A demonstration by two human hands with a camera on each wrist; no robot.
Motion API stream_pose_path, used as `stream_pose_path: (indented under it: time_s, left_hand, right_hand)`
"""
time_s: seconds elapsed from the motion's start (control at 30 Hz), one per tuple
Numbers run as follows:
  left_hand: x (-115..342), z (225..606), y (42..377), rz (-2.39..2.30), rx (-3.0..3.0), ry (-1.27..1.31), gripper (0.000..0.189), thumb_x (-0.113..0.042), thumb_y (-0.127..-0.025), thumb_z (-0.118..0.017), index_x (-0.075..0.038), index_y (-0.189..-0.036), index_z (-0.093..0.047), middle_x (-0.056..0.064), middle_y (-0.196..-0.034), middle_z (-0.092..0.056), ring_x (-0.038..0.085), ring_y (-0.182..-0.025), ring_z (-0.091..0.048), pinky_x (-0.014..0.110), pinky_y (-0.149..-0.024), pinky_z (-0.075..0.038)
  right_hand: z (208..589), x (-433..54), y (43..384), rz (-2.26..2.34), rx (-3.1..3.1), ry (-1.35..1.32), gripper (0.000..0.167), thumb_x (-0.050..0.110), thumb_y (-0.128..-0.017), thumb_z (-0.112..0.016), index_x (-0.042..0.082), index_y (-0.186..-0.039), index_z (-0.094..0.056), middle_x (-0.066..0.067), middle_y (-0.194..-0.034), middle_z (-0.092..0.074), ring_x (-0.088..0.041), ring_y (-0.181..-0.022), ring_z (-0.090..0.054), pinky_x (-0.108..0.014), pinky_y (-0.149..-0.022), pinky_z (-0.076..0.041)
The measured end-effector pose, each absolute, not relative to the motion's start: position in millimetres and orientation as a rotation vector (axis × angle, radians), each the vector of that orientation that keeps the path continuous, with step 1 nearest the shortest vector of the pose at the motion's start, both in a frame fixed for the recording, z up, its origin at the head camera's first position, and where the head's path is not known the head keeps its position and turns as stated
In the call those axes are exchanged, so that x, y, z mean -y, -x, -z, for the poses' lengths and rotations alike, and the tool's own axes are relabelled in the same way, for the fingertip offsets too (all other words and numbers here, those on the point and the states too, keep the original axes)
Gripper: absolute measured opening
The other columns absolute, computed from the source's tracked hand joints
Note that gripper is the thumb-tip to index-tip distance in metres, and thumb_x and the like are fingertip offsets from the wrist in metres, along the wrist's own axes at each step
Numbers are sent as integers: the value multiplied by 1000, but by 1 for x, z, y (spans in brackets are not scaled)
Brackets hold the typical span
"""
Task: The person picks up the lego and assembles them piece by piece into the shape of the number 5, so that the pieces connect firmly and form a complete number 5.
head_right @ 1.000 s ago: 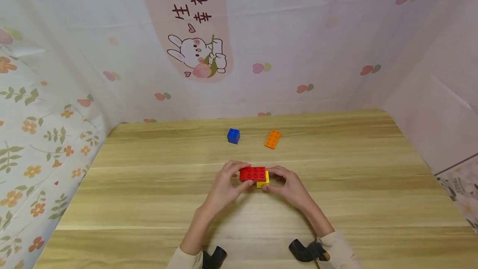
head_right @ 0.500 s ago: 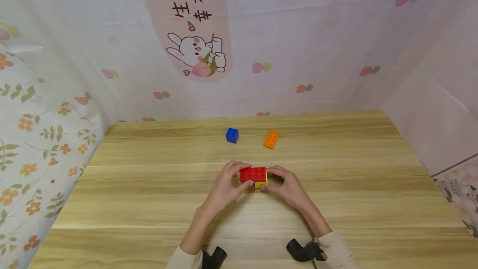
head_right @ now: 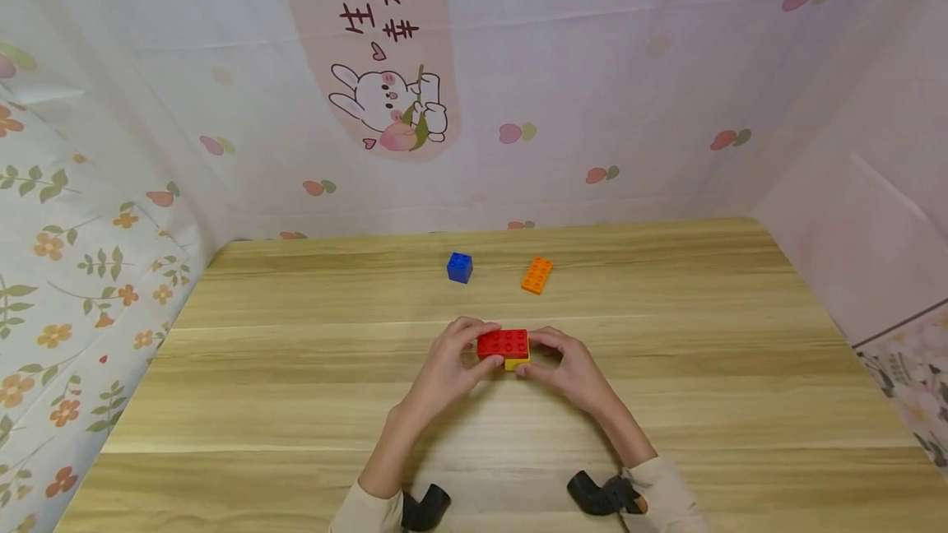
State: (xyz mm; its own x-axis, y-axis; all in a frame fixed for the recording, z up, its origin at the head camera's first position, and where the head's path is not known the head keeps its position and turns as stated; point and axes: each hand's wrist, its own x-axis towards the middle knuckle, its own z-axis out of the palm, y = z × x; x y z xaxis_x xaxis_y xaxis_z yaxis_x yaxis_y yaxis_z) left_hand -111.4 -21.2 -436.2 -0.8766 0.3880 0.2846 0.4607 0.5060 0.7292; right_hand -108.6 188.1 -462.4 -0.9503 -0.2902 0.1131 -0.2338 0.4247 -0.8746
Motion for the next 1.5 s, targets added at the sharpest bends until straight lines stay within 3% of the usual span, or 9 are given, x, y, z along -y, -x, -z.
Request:
stream_pose_path:
  time_s: [0.27,0.57,1.5]
  left_hand:
    - [23,436,113,1298,2661,818,37,-16,-82,-72,-12,-118,-65,-1,-110,-63,13,-97,-50,25,-83,-43]
    - [22,432,115,1285,2713,877,38,-15,-86,-68,-12,-123,-62,1,-112,-62,15,-99,-47,25,-85,-42]
    - [17,426,116,1133,2779,907,38,-17,-86,-68,-13,-124,-62,3,-107,-59,17,-98,-44,23,-82,-42]
  right_hand:
    - [478,-193,113,1611,-2586,481,40,25,-76,-77,12,-112,-66,5,-110,-61,-13,-101,-55,-30,-87,-45]
    - [447,-183,104,1608,-2581,515,33,8,-78,-75,3,-109,-66,-4,-107,-61,-17,-96,-56,-34,-84,-47]
    - [442,-182,102,1641,-2556,488,34,7,-77,-76,3,-109,-66,-3,-108,-62,-13,-101,-55,-44,-90,-43]
